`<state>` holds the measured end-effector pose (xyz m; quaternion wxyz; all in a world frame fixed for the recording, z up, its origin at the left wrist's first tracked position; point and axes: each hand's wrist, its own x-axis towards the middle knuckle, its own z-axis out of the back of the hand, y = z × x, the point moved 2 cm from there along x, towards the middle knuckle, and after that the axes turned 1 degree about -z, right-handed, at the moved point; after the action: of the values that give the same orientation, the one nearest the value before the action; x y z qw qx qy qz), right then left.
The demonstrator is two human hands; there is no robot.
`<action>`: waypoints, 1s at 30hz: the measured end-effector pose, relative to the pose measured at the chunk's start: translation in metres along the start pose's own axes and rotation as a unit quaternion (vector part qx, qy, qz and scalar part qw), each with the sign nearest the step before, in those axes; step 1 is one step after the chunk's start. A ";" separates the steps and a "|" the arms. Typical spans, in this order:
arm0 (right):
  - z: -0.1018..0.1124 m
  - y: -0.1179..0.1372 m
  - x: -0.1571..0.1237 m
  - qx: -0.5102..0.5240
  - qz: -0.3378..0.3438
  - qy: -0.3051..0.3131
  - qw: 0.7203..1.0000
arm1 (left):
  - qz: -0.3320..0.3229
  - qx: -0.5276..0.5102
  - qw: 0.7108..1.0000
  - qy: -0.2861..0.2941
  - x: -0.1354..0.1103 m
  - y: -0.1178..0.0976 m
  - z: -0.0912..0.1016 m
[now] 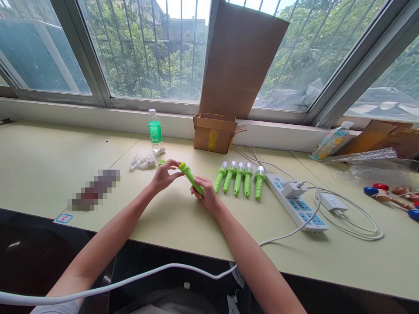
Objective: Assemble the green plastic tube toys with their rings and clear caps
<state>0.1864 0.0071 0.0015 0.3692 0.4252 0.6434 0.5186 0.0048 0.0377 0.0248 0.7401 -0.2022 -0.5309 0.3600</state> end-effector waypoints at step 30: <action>-0.002 -0.001 -0.003 -0.381 0.219 -0.191 0.878 | -0.032 0.065 0.997 -0.030 -0.003 -0.004 -0.003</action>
<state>0.1854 0.0033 0.0014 0.4952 0.4725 0.2041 0.6999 0.0086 0.0336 0.0242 0.7462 -0.1259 -0.5348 0.3759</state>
